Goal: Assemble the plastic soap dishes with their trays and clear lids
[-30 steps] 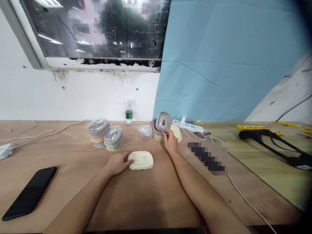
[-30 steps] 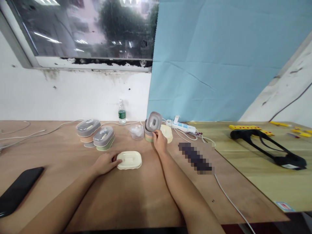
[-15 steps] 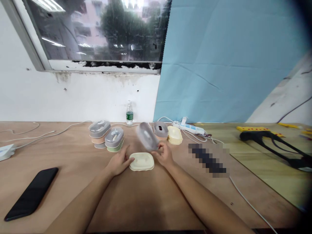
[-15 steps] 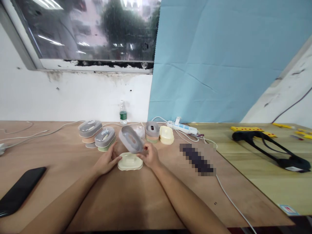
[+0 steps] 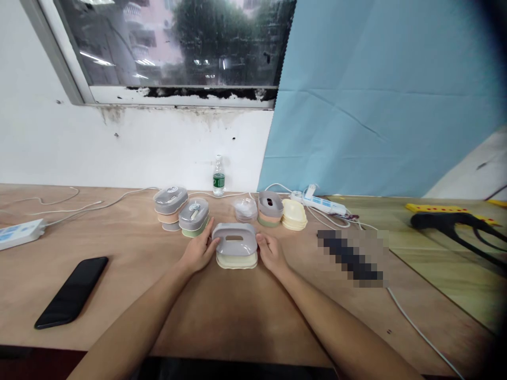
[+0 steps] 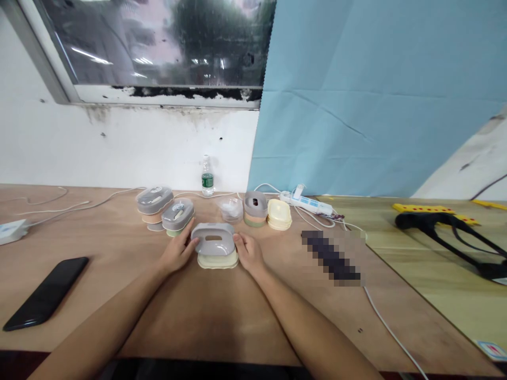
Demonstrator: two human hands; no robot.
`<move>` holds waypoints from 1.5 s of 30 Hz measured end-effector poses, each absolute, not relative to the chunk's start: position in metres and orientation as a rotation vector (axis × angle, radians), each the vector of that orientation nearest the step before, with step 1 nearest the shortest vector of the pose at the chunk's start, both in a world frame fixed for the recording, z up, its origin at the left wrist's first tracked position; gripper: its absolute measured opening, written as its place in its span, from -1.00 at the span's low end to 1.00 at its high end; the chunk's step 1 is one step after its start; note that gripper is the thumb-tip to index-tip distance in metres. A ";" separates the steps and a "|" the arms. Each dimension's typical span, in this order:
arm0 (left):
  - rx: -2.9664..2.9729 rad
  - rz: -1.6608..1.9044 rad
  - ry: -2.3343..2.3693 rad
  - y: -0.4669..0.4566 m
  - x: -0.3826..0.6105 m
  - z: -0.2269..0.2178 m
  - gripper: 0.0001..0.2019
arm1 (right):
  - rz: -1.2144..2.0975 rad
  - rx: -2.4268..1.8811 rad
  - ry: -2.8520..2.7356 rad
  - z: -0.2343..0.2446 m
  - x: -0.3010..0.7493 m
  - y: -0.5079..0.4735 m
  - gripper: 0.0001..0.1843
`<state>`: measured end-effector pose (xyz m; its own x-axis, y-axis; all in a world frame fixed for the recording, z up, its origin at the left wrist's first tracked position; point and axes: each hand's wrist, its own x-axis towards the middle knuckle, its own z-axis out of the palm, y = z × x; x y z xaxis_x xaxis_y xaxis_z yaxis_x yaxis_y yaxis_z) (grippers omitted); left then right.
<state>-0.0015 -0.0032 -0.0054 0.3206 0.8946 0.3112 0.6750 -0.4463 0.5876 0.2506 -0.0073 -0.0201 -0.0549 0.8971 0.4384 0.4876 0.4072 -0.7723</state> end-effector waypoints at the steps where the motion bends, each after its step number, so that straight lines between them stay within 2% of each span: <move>1: 2.234 0.837 1.405 -0.003 -0.001 -0.006 -0.35 | 0.486 -1.267 -1.724 -0.019 0.252 -0.005 -0.45; 6: 2.314 0.713 1.324 -0.002 0.001 -0.007 -0.48 | 0.333 -1.449 -1.944 -0.018 0.261 0.004 -0.47; 11: 2.343 0.500 1.473 -0.002 0.009 -0.012 -0.49 | 0.307 -1.546 -2.073 -0.021 0.266 0.013 -0.49; 24: 2.295 0.443 1.641 0.004 0.015 -0.015 -0.54 | 0.377 -1.577 -1.952 -0.026 0.259 0.026 -0.41; 33: 2.286 0.463 1.611 0.001 0.015 -0.011 -0.45 | 0.377 -1.529 -1.858 -0.026 0.260 0.024 -0.50; 45: 2.301 0.499 1.548 -0.001 0.012 -0.008 -0.51 | 0.431 -1.521 -1.923 -0.028 0.263 0.030 -0.44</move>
